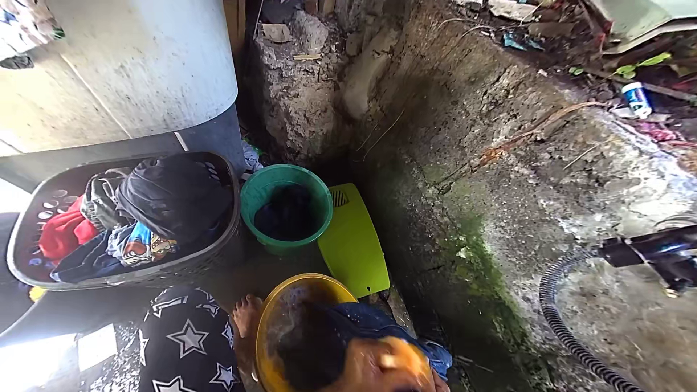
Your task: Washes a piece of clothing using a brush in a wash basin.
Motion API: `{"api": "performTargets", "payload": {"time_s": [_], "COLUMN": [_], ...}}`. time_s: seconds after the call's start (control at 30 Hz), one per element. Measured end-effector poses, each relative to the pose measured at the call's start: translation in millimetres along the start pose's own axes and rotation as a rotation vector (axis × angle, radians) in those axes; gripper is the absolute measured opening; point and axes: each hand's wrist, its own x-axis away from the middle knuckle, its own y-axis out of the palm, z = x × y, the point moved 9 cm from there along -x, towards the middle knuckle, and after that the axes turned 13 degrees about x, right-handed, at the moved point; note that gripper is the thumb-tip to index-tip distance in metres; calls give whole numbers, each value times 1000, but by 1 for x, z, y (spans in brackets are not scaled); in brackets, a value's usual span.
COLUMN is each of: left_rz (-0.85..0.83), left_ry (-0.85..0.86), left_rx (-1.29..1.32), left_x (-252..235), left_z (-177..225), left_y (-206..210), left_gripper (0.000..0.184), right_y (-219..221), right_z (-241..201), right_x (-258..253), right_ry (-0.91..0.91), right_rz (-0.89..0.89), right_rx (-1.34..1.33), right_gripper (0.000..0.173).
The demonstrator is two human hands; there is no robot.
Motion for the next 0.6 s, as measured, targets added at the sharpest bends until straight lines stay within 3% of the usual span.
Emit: {"api": "performTargets", "payload": {"time_s": [0.03, 0.07, 0.13, 0.2, 0.27, 0.33, 0.43, 0.5, 0.6], "left_rz": [-38, -94, -231, -97, 155, 285, 207, 147, 148], "left_ry": [6, -124, -562, -875, -866, -755, -782, -922, -1027], "left_rx": [-50, -213, -632, -777, -770, -705, -656, -656, -560], "left_x": [1, 3, 9, 10, 2, -8, 7, 23, 36], "left_z": [-12, -48, -138, -178, -166, -162, -207, -237, -253], "left_y": [6, -4, -66, -140, -174, -173, -166, -169, -176], "left_gripper": [42, 44, 54, 59, 62, 58, 49, 49, 45], "right_y": [-1, -4, -9, -6, -3, -1, 1, 4, 21], "right_z": [-7, -15, -20, -11, 6, 24, 35, 39, 52], "right_x": [2, 5, 4, 1, -1, -2, 1, 7, 20], "right_ry": [-6, 13, 37, 36, 84, 193, 282, 310, 499], "right_rz": [-6, 5, 5, -33, -26, 21, 24, 73, 4], "right_rx": [-24, -29, -34, -10, 13, 20, -18, -92, -279], "right_gripper": [29, 29, 31, 31, 31, 32, 36, 23, 21]}}
